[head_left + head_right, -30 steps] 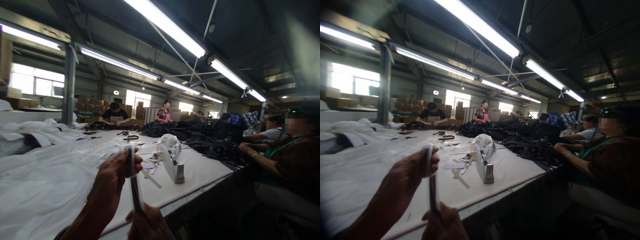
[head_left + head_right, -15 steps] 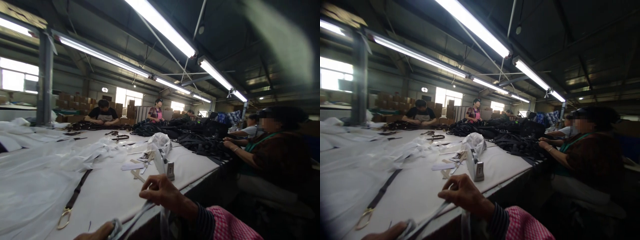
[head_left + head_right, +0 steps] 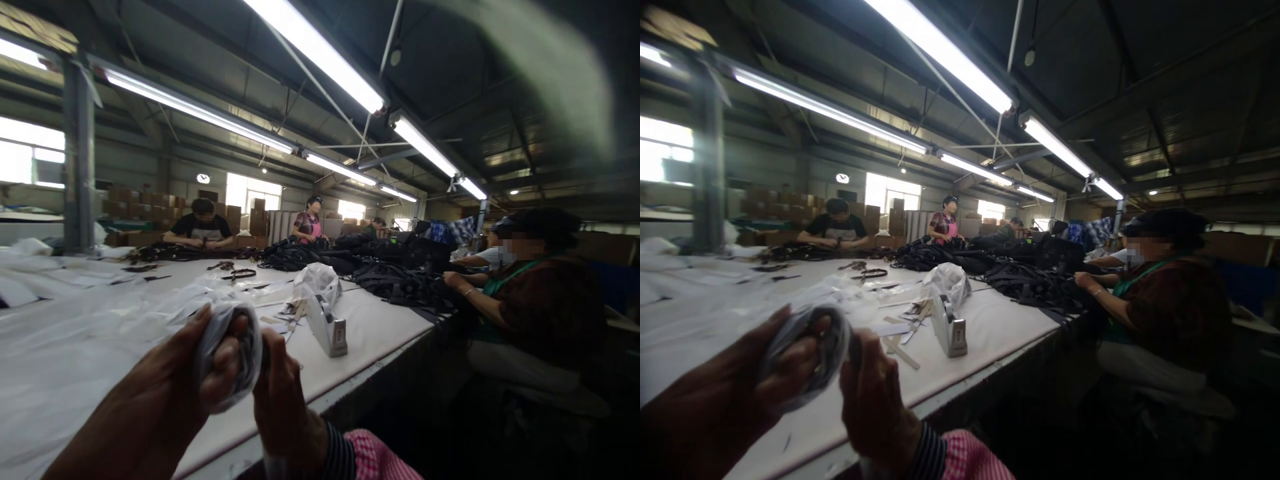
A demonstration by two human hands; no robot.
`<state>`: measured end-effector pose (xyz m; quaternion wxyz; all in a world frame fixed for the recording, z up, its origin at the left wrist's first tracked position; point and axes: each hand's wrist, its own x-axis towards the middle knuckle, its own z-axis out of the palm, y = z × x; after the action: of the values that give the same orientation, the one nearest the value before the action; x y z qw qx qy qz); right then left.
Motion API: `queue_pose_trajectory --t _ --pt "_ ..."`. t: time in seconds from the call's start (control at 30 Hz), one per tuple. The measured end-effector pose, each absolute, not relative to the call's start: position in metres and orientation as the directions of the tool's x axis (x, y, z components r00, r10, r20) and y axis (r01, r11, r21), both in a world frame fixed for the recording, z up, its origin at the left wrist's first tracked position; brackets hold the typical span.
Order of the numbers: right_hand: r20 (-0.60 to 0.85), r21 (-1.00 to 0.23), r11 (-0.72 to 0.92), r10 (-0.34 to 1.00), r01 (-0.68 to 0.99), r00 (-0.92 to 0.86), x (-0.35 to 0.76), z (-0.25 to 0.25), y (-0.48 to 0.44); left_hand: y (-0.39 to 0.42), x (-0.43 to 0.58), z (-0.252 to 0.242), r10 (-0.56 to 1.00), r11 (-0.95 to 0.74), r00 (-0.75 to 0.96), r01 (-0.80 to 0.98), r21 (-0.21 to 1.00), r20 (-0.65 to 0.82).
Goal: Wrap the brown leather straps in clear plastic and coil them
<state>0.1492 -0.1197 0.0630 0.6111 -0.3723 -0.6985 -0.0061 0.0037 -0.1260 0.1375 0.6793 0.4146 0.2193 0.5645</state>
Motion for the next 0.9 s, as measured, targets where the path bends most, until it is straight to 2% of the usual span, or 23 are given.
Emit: queue_pose_trajectory --t 0.1,0.17,0.23,0.33,0.4,0.47,0.53,0.57,0.6,0.67,0.73,0.77,0.83,0.9 --pt "0.809 -0.453 0.684 0.585 0.572 -0.058 0.156 0.067 -0.111 -0.126 0.002 0.156 0.925 0.089 0.333 -0.657 0.749 0.182" --pt "0.715 -0.542 0.645 0.691 0.538 -0.109 0.158 0.067 -0.106 -0.123 -0.004 0.163 0.911 0.009 0.307 -0.682 0.731 0.276" --pt "0.576 -0.698 0.594 0.798 0.399 -0.179 0.155 0.066 -0.105 -0.12 -0.01 0.167 0.882 -0.107 0.264 -0.693 0.713 0.39" --pt "0.4 -0.904 0.428 0.856 0.017 -0.326 0.147 0.064 -0.113 -0.111 -0.015 0.173 0.841 -0.278 0.192 -0.648 0.709 0.505" --pt "0.324 -0.945 0.276 0.856 -0.173 -0.404 0.141 0.061 -0.118 -0.103 -0.014 0.173 0.828 -0.39 0.123 -0.575 0.719 0.547" --pt "0.252 -0.955 0.138 0.846 -0.262 -0.471 0.137 0.056 -0.121 -0.094 -0.01 0.169 0.804 -0.5 0.07 -0.458 0.735 0.59" --pt "0.195 -0.949 0.023 0.826 -0.314 -0.529 0.135 0.052 -0.122 -0.085 -0.008 0.157 0.743 -0.641 0.057 -0.229 0.732 0.667" --pt "0.174 -0.942 -0.025 0.815 -0.334 -0.553 0.135 0.051 -0.122 -0.08 -0.007 0.149 0.683 -0.724 0.071 -0.064 0.687 0.727" --pt "0.154 -0.936 -0.067 0.806 -0.346 -0.572 0.137 0.051 -0.123 -0.076 -0.008 0.14 0.602 -0.798 0.115 0.119 0.59 0.791" --pt "0.106 -0.935 -0.121 0.801 -0.333 -0.589 0.143 0.052 -0.124 -0.067 -0.011 0.119 0.404 -0.872 0.308 0.415 0.26 0.861" --pt "0.057 -0.957 -0.123 0.812 -0.265 -0.581 0.155 0.057 -0.126 -0.061 -0.019 0.1 0.251 -0.862 0.533 0.503 -0.064 0.808" --pt "0.027 -0.971 -0.116 0.815 -0.209 -0.579 0.162 0.06 -0.127 -0.06 -0.023 0.091 0.218 -0.854 0.614 0.497 -0.156 0.758" --pt "-0.037 -0.993 -0.095 0.82 -0.073 -0.572 0.178 0.066 -0.125 -0.061 -0.032 0.079 0.24 -0.856 0.715 0.474 -0.204 0.657" --pt "-0.077 -0.997 -0.058 0.827 0.051 -0.556 0.193 0.071 -0.12 -0.066 -0.04 0.07 0.333 -0.865 0.771 0.478 -0.149 0.543"
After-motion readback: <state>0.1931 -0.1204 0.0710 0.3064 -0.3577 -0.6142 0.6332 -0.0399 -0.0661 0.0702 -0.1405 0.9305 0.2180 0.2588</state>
